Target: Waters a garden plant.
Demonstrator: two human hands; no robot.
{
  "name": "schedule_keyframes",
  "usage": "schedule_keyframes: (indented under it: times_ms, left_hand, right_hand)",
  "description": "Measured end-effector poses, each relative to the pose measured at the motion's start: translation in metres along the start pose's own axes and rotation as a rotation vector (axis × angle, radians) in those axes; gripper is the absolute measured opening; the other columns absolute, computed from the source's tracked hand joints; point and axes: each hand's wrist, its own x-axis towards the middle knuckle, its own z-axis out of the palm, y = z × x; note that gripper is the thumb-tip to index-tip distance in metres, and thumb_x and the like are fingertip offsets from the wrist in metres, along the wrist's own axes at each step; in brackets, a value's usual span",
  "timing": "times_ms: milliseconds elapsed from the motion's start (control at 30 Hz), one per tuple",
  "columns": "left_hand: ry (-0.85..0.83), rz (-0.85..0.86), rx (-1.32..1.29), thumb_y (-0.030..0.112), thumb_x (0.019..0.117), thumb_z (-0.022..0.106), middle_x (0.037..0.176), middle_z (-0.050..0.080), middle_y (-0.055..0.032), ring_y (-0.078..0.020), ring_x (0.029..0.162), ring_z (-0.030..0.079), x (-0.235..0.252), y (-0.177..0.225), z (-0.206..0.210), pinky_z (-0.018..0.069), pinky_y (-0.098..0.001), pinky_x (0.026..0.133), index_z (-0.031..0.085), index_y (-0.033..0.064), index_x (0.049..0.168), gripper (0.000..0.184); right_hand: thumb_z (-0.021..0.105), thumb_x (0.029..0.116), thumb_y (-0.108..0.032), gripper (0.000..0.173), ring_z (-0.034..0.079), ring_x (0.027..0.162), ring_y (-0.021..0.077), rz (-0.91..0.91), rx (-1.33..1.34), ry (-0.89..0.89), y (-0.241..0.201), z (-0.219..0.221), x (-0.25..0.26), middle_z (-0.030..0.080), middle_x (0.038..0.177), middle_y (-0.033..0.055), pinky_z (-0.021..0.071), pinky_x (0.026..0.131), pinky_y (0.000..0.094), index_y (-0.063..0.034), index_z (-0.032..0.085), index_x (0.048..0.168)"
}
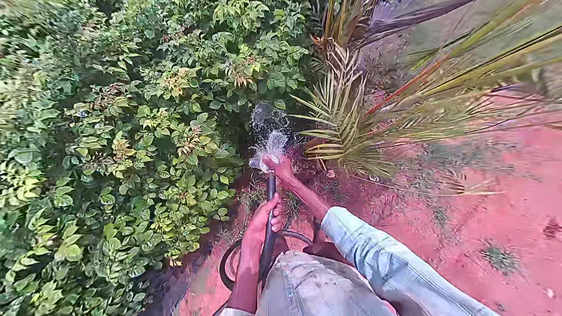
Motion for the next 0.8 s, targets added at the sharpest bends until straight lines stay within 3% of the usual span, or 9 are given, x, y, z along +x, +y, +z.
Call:
schedule_keyframes:
  times_ms: [67,167,233,333,433,533,633,733,800]
  left_hand:
    - [-0.003,0.000,-0.027,0.034,0.1117,0.038,0.065,0.048,0.0024,-0.0062,0.040,0.047,-0.002,0.000,0.001,0.0451,-0.0198,0.036,0.051,0.0105,0.105,0.028]
    - [-0.009,0.010,-0.024,0.034,0.1116,0.038,0.064,0.048,0.0025,-0.0061,0.040,0.048,-0.003,0.001,0.000,0.0454,-0.0200,0.036,0.051,0.0104,0.105,0.028]
    - [-0.020,0.011,-0.023,0.034,0.1115,0.039,0.064,0.048,0.0025,-0.0062,0.040,0.048,-0.002,0.000,-0.002,0.0456,-0.0201,0.036,0.051,0.0103,0.105,0.028]
    - [-0.027,0.003,-0.017,0.034,0.1114,0.039,0.065,0.048,0.0025,-0.0060,0.040,0.048,-0.002,-0.003,-0.002,0.0452,-0.0197,0.036,0.051,0.0107,0.105,0.027]
    - [-0.024,0.005,-0.024,0.034,0.1116,0.038,0.064,0.049,0.0021,-0.0063,0.040,0.048,-0.003,-0.005,-0.002,0.0452,-0.0200,0.035,0.051,0.0103,0.105,0.028]
    - [-0.018,0.014,-0.026,0.034,0.1117,0.038,0.065,0.049,0.0023,-0.0061,0.040,0.048,-0.005,-0.005,-0.002,0.0455,-0.0199,0.036,0.051,0.0103,0.106,0.027]
    - [-0.015,0.020,-0.015,0.034,0.1114,0.039,0.064,0.048,0.0025,-0.0061,0.041,0.048,-0.004,-0.007,-0.003,0.0459,-0.0199,0.036,0.051,0.0102,0.106,0.027]
    - [-0.015,0.017,-0.001,0.034,0.1113,0.040,0.064,0.048,0.0025,-0.0063,0.040,0.048,-0.004,-0.009,-0.002,0.0457,-0.0202,0.036,0.051,0.0098,0.106,0.028]
    - [-0.010,0.007,-0.022,0.035,0.1113,0.039,0.065,0.049,0.0019,-0.0064,0.040,0.048,-0.004,-0.008,0.000,0.0460,-0.0202,0.036,0.051,0.0094,0.107,0.029]
  right_hand:
    - [0.064,0.1024,-0.029,0.035,0.069,0.103,0.0225,-0.028,0.007,0.018,0.003,-0.001,0.002,0.071,0.111,0.0173,0.0562,0.094,0.0426,0.0005,0.069,0.120]
    - [0.048,0.1091,-0.018,0.039,0.067,0.102,0.0212,0.065,0.147,-0.177,0.002,-0.012,-0.008,0.063,0.124,0.0184,0.0589,0.084,0.0376,-0.0010,0.050,0.144]
    - [0.060,0.0989,-0.004,0.051,0.067,0.108,0.0220,0.061,0.221,-0.259,0.006,-0.014,-0.010,0.062,0.131,0.0184,0.0596,0.088,0.0376,-0.0014,0.045,0.147]
    - [0.085,0.0826,-0.013,0.060,0.066,0.110,0.0198,0.014,0.137,-0.119,0.002,-0.005,-0.013,0.067,0.122,0.0169,0.0567,0.097,0.0364,0.0018,0.057,0.134]
    - [0.067,0.1000,-0.026,0.036,0.068,0.106,0.0224,-0.031,0.043,-0.004,0.003,-0.001,-0.008,0.071,0.113,0.0178,0.0553,0.096,0.0419,0.0019,0.067,0.123]
    - [0.046,0.1107,-0.021,0.036,0.068,0.101,0.0212,0.081,0.202,-0.110,-0.001,-0.010,-0.015,0.066,0.119,0.0177,0.0599,0.085,0.0383,0.0007,0.052,0.139]
    - [0.063,0.0952,0.000,0.053,0.069,0.106,0.0209,0.025,0.277,-0.264,0.003,-0.016,-0.021,0.064,0.128,0.0171,0.0607,0.088,0.0367,0.0003,0.046,0.145]
    - [0.089,0.0769,-0.011,0.076,0.069,0.106,0.0236,0.016,0.169,-0.135,-0.001,-0.004,-0.022,0.065,0.124,0.0197,0.0610,0.090,0.0391,0.0026,0.050,0.140]
    - [0.090,0.0777,-0.025,0.079,0.066,0.113,0.0257,-0.001,0.080,-0.050,0.002,0.002,-0.014,0.064,0.127,0.0209,0.0573,0.098,0.0419,0.0007,0.052,0.142]
